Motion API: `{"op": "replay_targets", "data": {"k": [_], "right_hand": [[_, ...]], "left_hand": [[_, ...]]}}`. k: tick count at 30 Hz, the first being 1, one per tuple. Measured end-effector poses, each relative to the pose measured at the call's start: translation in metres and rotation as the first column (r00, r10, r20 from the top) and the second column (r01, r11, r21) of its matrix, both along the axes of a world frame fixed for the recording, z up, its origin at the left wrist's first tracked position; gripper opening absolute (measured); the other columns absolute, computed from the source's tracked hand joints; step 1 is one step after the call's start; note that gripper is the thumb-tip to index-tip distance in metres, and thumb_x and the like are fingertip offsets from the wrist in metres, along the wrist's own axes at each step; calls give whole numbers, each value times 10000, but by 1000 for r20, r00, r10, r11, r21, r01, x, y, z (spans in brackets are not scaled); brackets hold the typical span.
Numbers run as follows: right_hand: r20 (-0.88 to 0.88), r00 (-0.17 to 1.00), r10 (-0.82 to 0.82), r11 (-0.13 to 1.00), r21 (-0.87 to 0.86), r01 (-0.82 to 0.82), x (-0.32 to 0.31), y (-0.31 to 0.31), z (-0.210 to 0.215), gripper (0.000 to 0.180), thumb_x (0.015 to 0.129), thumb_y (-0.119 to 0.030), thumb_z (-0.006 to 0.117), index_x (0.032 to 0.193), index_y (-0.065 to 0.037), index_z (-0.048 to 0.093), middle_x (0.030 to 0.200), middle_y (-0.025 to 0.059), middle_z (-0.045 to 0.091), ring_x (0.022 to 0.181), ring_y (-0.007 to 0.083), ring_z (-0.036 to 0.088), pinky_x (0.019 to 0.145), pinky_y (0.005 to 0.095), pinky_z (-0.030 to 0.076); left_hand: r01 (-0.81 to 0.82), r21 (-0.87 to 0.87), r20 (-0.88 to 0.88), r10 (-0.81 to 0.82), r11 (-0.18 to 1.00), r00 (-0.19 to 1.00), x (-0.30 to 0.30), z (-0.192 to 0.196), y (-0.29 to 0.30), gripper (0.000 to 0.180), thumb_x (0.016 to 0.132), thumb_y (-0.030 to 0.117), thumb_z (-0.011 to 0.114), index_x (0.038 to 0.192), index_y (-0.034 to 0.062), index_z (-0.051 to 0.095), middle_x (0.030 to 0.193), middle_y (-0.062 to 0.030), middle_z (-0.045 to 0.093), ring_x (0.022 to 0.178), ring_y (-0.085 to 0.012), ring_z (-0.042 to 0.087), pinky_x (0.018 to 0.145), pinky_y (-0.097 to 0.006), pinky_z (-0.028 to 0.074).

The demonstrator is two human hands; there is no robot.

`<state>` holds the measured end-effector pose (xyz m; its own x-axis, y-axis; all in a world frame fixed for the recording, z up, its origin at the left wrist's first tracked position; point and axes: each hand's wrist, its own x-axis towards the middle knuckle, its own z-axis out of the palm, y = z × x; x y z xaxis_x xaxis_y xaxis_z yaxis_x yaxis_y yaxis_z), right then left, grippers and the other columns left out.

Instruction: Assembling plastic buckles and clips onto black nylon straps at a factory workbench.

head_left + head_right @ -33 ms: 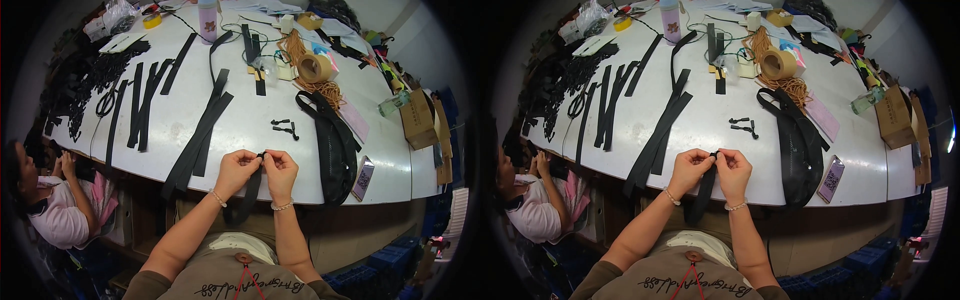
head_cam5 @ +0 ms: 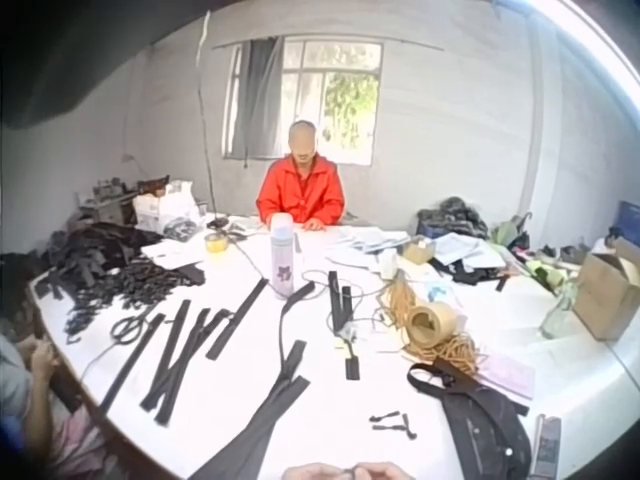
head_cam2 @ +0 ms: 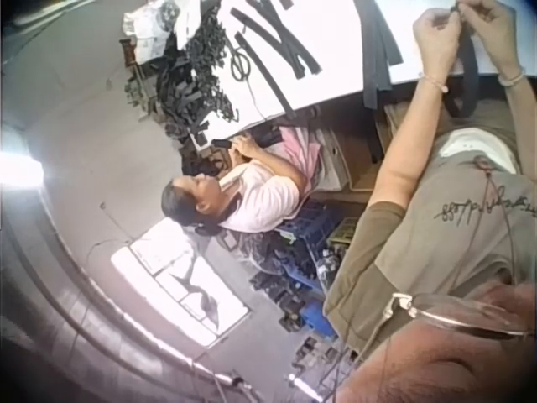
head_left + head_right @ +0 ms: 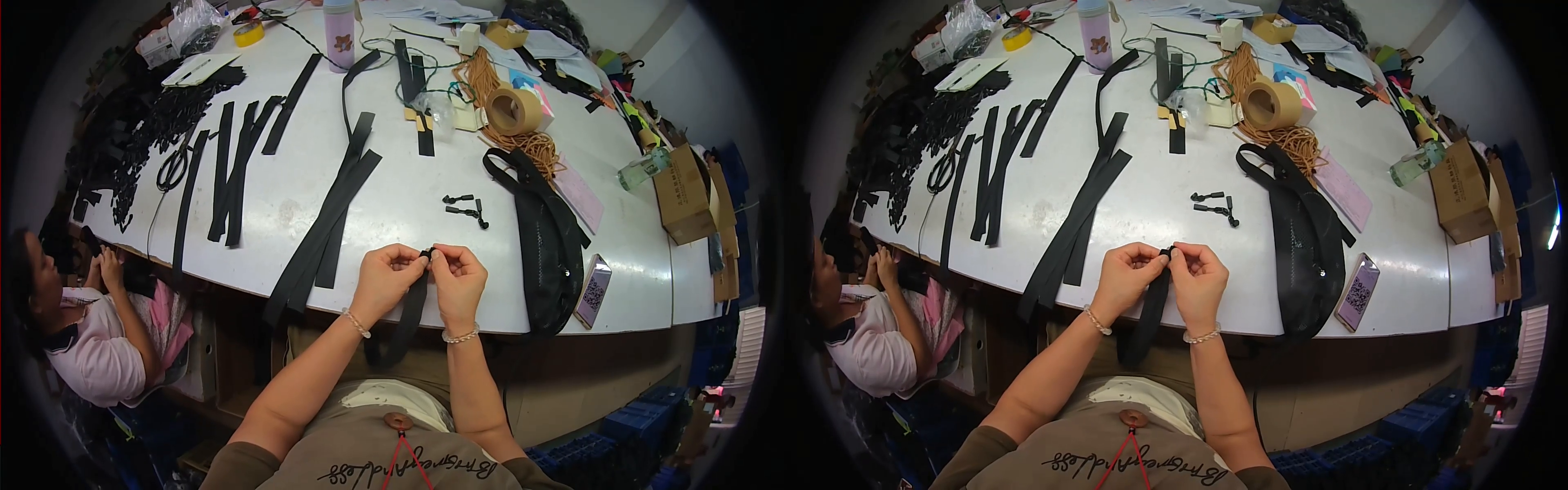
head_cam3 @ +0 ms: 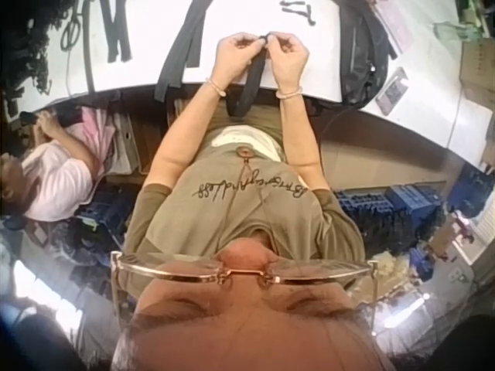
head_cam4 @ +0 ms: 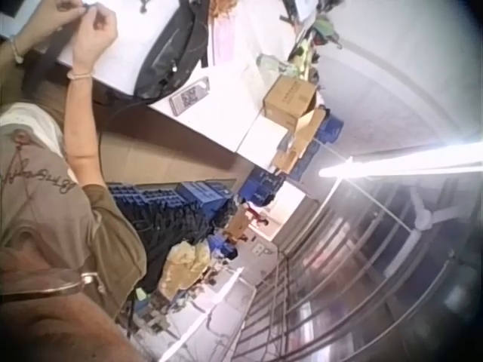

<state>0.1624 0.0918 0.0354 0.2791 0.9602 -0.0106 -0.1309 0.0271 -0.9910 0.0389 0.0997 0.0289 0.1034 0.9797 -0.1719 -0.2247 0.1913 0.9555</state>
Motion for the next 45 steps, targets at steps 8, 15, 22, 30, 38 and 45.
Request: {"op": "replay_targets", "data": {"k": [8, 15, 22, 30, 38, 45], "right_hand": [[9, 1000, 23, 999, 28, -23, 1, -1, -1, 76, 837, 27, 622, 909, 49, 630, 793, 31, 631, 671, 42, 565, 598, 166, 464], [39, 999, 31, 999, 27, -32, -1, 0, -3, 68, 840, 23, 620, 905, 43, 627, 784, 34, 631, 652, 51, 581, 595, 171, 494], [105, 983, 149, 989, 1, -150, 7, 2, 2, 70, 834, 29, 621, 903, 40, 625, 796, 38, 628, 662, 66, 589, 605, 185, 498], [0, 993, 120, 993, -12, -120, 4, 1, 6, 90, 835, 23, 624, 923, 43, 629, 811, 47, 638, 671, 75, 595, 615, 194, 501], [33, 997, 66, 996, -54, -64, 3, -1, 5, 83, 832, 1, 641, 909, 32, 649, 763, 35, 642, 625, 65, 590, 565, 176, 486], [115, 992, 57, 996, -76, -48, -3, -4, 9, 79, 824, 19, 632, 890, 62, 642, 743, 50, 641, 617, 60, 574, 560, 179, 464]], "left_hand": [[7, 0, -28, -7, 1000, 1000, 0, 1, 1, 103, 825, 81, 674, 839, -20, 656, 721, -18, 650, 610, -30, 551, 516, -168, 427], [-26, -42, -51, 24, 999, 998, 0, 3, 0, 87, 825, 73, 660, 823, -14, 660, 699, -4, 642, 590, -23, 537, 506, -169, 419], [-62, 21, -45, 63, 998, 997, -1, -1, -3, 84, 839, 68, 663, 864, -12, 663, 715, 9, 620, 604, -20, 518, 522, -164, 418], [-30, -44, 66, 33, 999, 997, -3, 1, 1, 116, 861, 94, 648, 897, -15, 661, 771, -23, 647, 650, -50, 575, 555, -187, 482], [-61, 23, -80, 62, 998, 995, 3, -3, -1, 101, 857, 91, 642, 863, -8, 665, 737, -15, 648, 638, -36, 571, 572, -183, 468], [-159, 153, -138, 181, 975, 974, 10, -7, -8, 106, 852, 74, 642, 857, -32, 652, 720, -18, 643, 623, -45, 557, 563, -196, 459]]}}
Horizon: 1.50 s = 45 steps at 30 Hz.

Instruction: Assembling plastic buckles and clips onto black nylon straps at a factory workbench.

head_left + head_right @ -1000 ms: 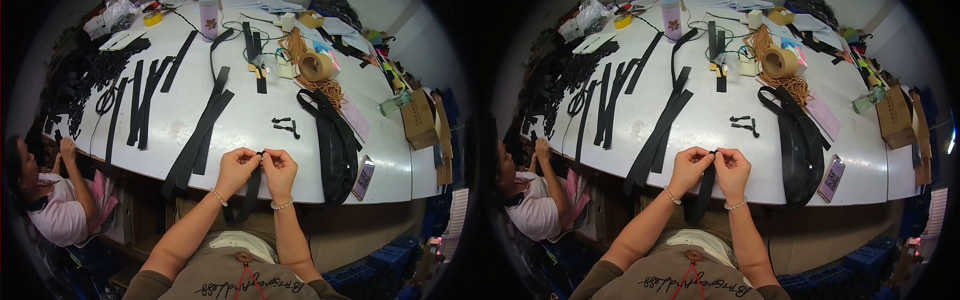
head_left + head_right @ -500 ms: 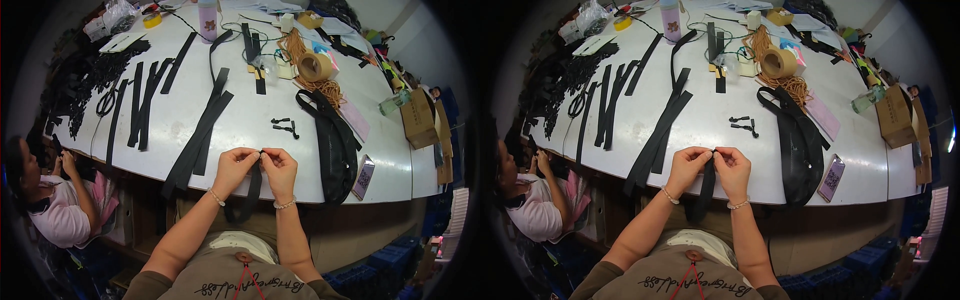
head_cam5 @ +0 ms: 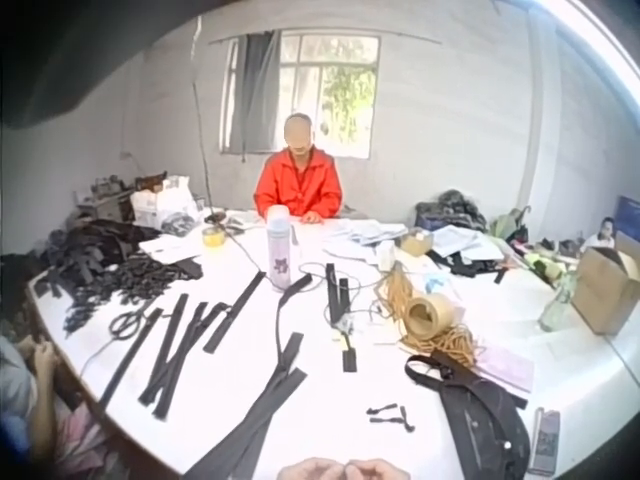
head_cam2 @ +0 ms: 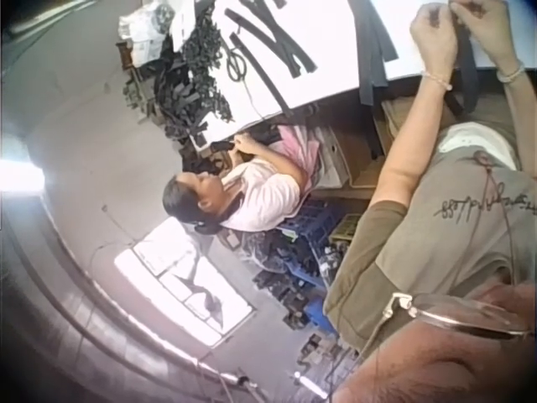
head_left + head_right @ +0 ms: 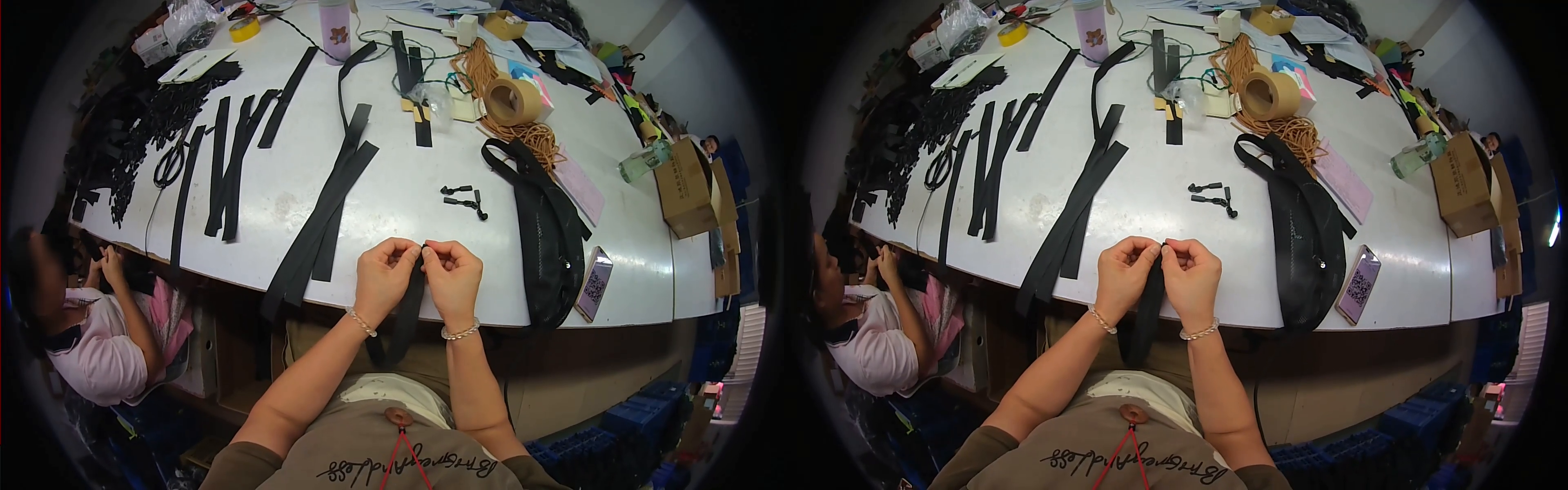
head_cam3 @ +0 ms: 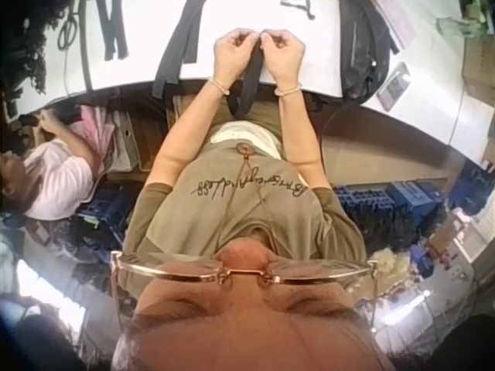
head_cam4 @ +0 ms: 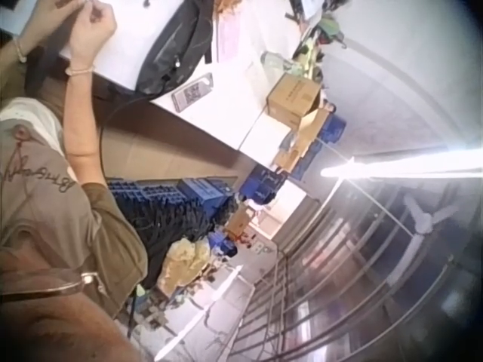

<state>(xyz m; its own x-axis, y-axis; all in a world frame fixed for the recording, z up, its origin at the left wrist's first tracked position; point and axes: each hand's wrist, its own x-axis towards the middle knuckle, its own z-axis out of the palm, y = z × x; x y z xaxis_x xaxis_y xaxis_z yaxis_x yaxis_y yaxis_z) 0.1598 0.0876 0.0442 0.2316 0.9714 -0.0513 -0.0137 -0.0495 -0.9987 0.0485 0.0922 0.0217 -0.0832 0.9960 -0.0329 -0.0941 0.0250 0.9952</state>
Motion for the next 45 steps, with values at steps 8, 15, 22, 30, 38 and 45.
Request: {"op": "replay_targets", "data": {"k": [8, 15, 22, 30, 38, 45], "right_hand": [[236, 972, 7, 986, 161, -46, -2, -4, 2, 84, 826, 7, 632, 894, 52, 649, 725, 44, 643, 621, 53, 570, 578, 187, 464], [-126, 992, 34, 999, 2, -34, 5, -1, -6, 118, 849, -8, 622, 950, 47, 650, 766, 41, 648, 648, 63, 584, 583, 187, 480], [-160, 986, 55, 994, -86, -70, 10, 2, -3, 131, 850, -28, 637, 968, 25, 657, 753, 26, 633, 595, 51, 555, 523, 170, 456], [-124, 992, -15, 998, -63, 7, 5, 2, -2, 131, 846, -15, 636, 966, 32, 657, 742, 27, 636, 574, 49, 549, 502, 161, 454], [-12, 1000, 24, 999, -41, -24, 4, 2, 2, 124, 842, -13, 640, 956, 29, 664, 757, 31, 644, 591, 49, 564, 516, 163, 471], [2, 1000, 11, 1000, -23, -11, 1, -1, 0, 113, 845, -21, 639, 947, 20, 665, 738, 17, 636, 584, 44, 560, 507, 167, 471]], "left_hand": [[-30, 42, 52, 28, 999, 998, -2, -5, 0, 94, 855, 59, 633, 870, -30, 658, 733, -22, 647, 644, -43, 557, 572, -193, 457], [278, -162, 222, -239, 947, 945, -23, 8, 9, 154, 868, 87, 634, 975, -21, 660, 861, -60, 673, 741, -87, 626, 647, -212, 522], [253, -255, 260, -186, 933, 948, -22, 11, 10, 116, 846, 79, 658, 892, -28, 655, 819, -78, 671, 678, -89, 624, 593, -210, 517], [156, -165, 170, -128, 974, 977, -13, 7, 7, 97, 824, 46, 669, 869, -39, 650, 764, -67, 661, 653, -77, 608, 578, -200, 506], [123, -160, 169, -96, 979, 981, -11, 8, 6, 99, 836, 53, 660, 877, -36, 651, 750, -42, 649, 644, -59, 592, 583, -193, 501], [95, -155, 187, -65, 983, 980, -9, 5, 4, 121, 829, 67, 656, 874, -46, 655, 764, -48, 660, 665, -65, 610, 603, -194, 511]]}}
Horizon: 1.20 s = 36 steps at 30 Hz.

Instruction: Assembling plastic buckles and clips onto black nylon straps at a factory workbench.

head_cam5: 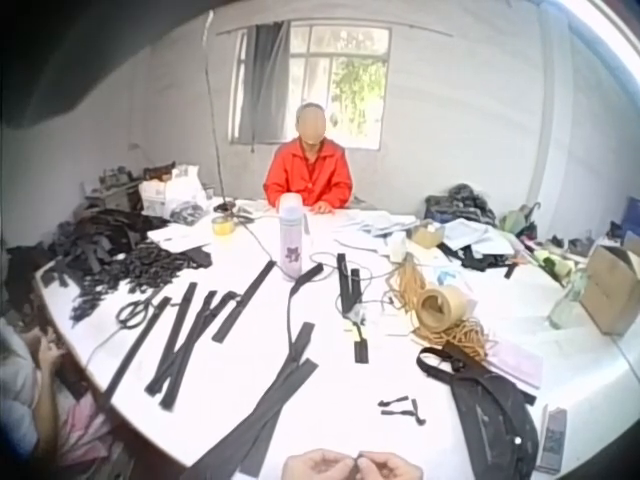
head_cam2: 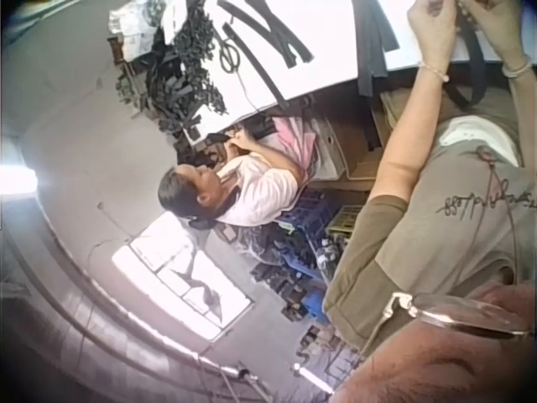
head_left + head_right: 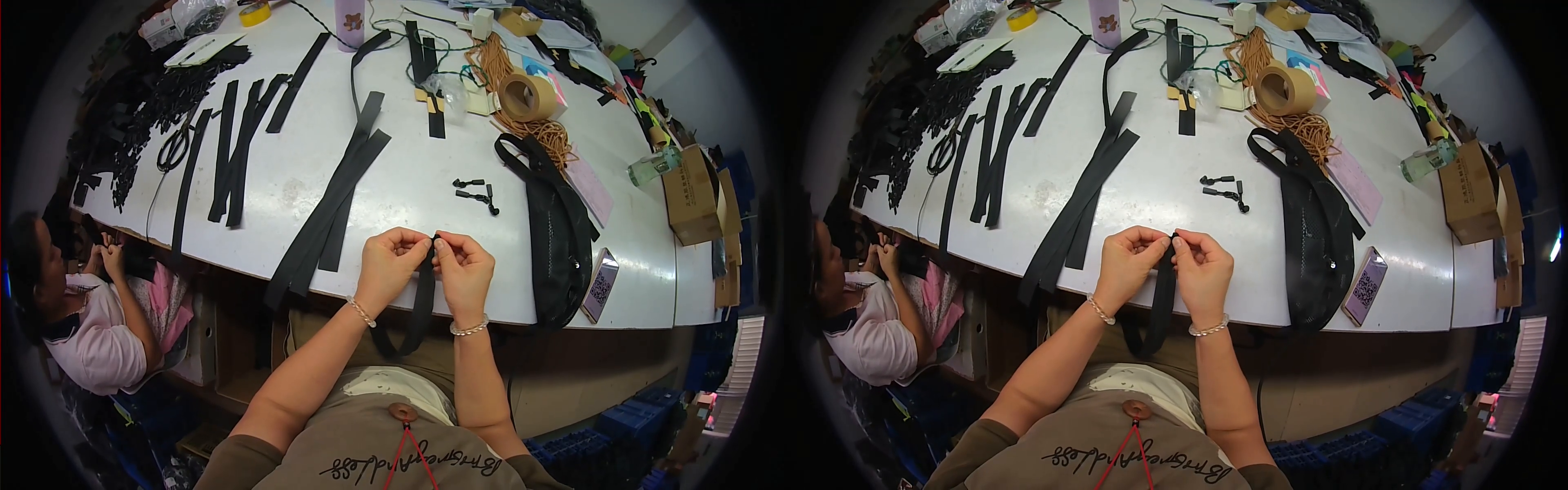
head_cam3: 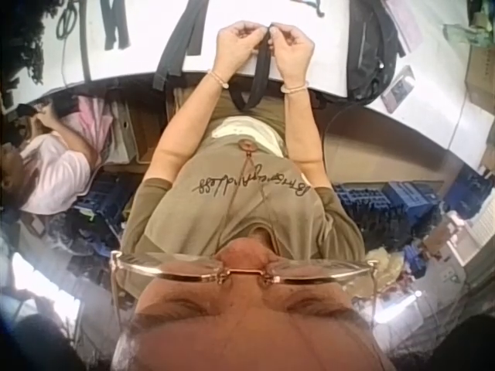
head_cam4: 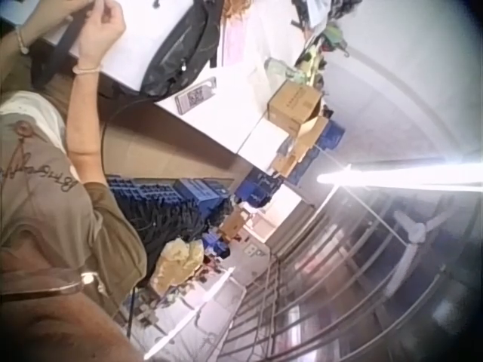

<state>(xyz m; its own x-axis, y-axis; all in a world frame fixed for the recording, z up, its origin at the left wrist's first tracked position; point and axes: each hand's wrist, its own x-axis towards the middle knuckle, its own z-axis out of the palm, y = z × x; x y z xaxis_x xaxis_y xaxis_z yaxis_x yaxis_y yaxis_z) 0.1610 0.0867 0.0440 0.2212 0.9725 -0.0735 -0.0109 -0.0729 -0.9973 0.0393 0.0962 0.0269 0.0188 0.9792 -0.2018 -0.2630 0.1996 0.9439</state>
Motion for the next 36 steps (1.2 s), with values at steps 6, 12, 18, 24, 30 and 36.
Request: {"op": "replay_targets", "data": {"k": [6, 12, 18, 24, 30, 36], "right_hand": [[93, 995, -24, 996, 92, 15, -3, 0, -7, 101, 838, -14, 645, 930, 24, 663, 708, 2, 620, 574, 36, 543, 508, 160, 438], [109, 994, 12, 997, 80, -21, -2, -2, -3, 97, 833, 3, 637, 918, 47, 653, 690, 3, 609, 578, 29, 509, 524, 173, 416], [187, 982, 14, 994, 107, -35, -4, -6, -2, 105, 829, 1, 649, 926, 35, 666, 693, -9, 606, 572, 30, 514, 508, 161, 405], [-55, 998, 29, 1000, -3, -29, 4, -4, 1, 98, 850, -9, 626, 934, 34, 652, 762, 27, 633, 641, 53, 573, 573, 187, 489], [-191, 973, 126, 987, -71, -142, 14, -1, -1, 129, 850, -9, 624, 974, 25, 625, 837, 53, 638, 696, 97, 617, 598, 199, 517], [-362, 924, 124, 981, -93, -168, 20, 0, -8, 133, 853, -5, 617, 981, 31, 609, 841, 57, 633, 721, 109, 612, 651, 221, 521]], "left_hand": [[-33, 58, -47, 36, 998, 998, 2, -2, -3, 109, 837, 68, 650, 864, -38, 650, 748, -22, 644, 640, -38, 572, 567, -180, 474], [-75, 113, -94, 86, 991, 992, 5, -4, -6, 96, 845, 61, 643, 870, -32, 650, 747, -14, 641, 641, -39, 559, 580, -185, 464], [-121, 151, -70, 133, 981, 989, 6, -10, -9, 99, 851, 62, 639, 881, -32, 651, 760, -18, 645, 650, -41, 559, 592, -188, 466], [-2, 153, -80, 14, 988, 997, 0, -6, -5, 100, 865, 63, 625, 916, -14, 663, 785, -18, 650, 687, -42, 565, 626, -187, 472], [93, 102, -14, -92, 990, 996, -10, -5, -2, 104, 864, 59, 624, 931, -9, 668, 795, -21, 654, 708, -50, 574, 635, -189, 477], [146, -9, 92, -145, 989, 985, -10, 4, 0, 123, 859, 56, 639, 961, -9, 662, 830, -51, 662, 729, -64, 593, 624, -183, 485]]}}
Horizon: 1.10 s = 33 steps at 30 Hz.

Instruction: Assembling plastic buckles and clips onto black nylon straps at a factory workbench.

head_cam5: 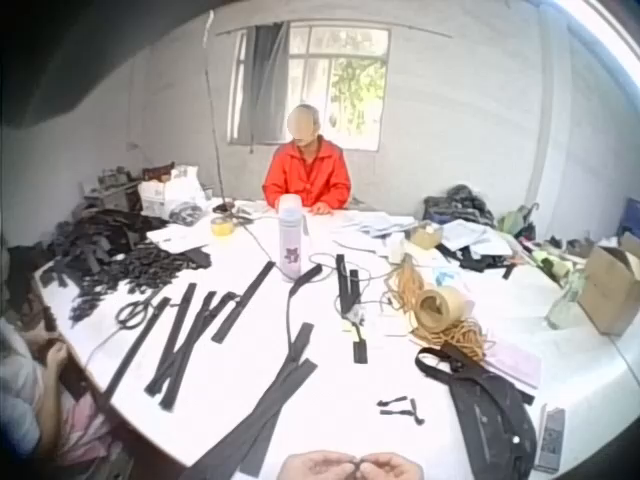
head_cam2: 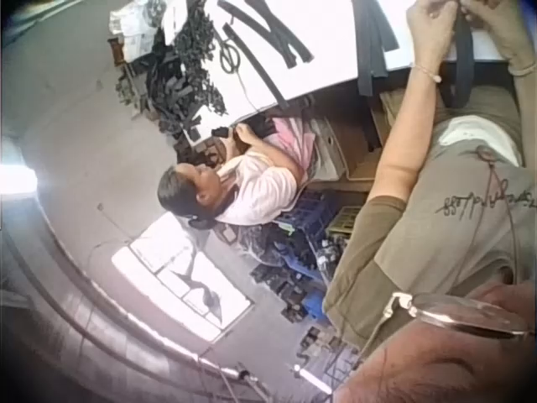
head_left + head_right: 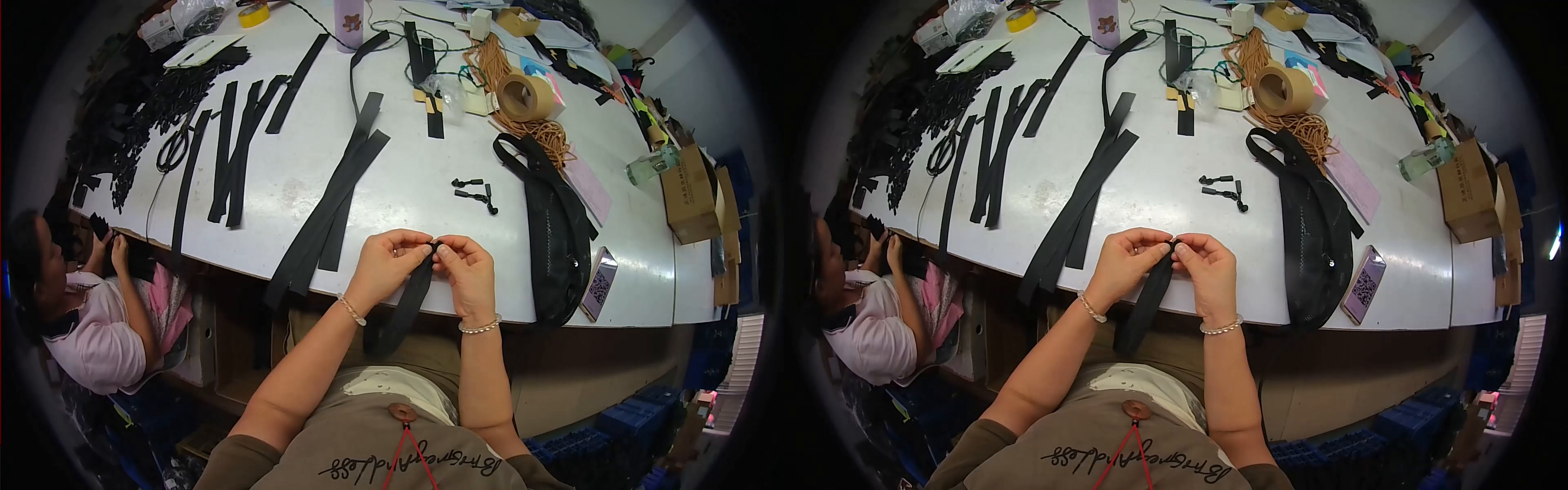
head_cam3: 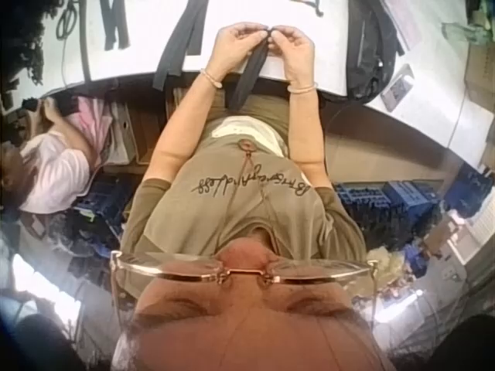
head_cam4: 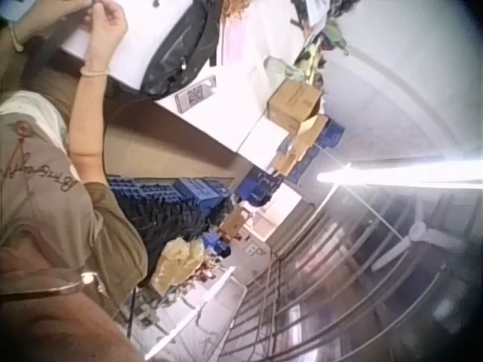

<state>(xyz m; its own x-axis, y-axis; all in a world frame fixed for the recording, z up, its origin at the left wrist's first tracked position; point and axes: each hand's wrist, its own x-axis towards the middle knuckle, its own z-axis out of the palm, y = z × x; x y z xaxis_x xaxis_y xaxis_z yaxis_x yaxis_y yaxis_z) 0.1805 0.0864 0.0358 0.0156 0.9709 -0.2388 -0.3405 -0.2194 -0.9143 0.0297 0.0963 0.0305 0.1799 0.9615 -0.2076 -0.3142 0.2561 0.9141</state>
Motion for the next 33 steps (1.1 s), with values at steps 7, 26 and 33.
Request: {"op": "replay_targets", "data": {"k": [7, 26, 33], "right_hand": [[-28, 999, -39, 999, 22, 40, -4, -2, -3, 142, 855, -11, 618, 988, 38, 609, 837, 60, 629, 717, 112, 605, 659, 231, 521], [268, 961, -70, 989, 141, 33, -13, -8, -1, 143, 861, 17, 593, 994, 58, 628, 837, 54, 646, 693, 76, 597, 639, 209, 521], [143, 989, -44, 993, 118, 27, -9, -6, 0, 191, 891, 0, 555, 1059, 56, 626, 840, 70, 649, 691, 91, 609, 619, 215, 525]], "left_hand": [[-15, 86, -181, 31, 996, 983, 3, -8, -1, 116, 848, 57, 643, 939, -11, 664, 808, -35, 665, 685, -53, 593, 623, -187, 488], [-160, 261, -219, 220, 952, 951, 12, -5, -10, 76, 860, 37, 610, 892, -29, 630, 778, -26, 640, 685, -55, 583, 611, -194, 481], [-71, 104, -168, 88, 992, 982, 4, -6, 0, 87, 873, 58, 605, 898, -21, 631, 778, -1, 621, 683, -37, 546, 611, -181, 453]]}}
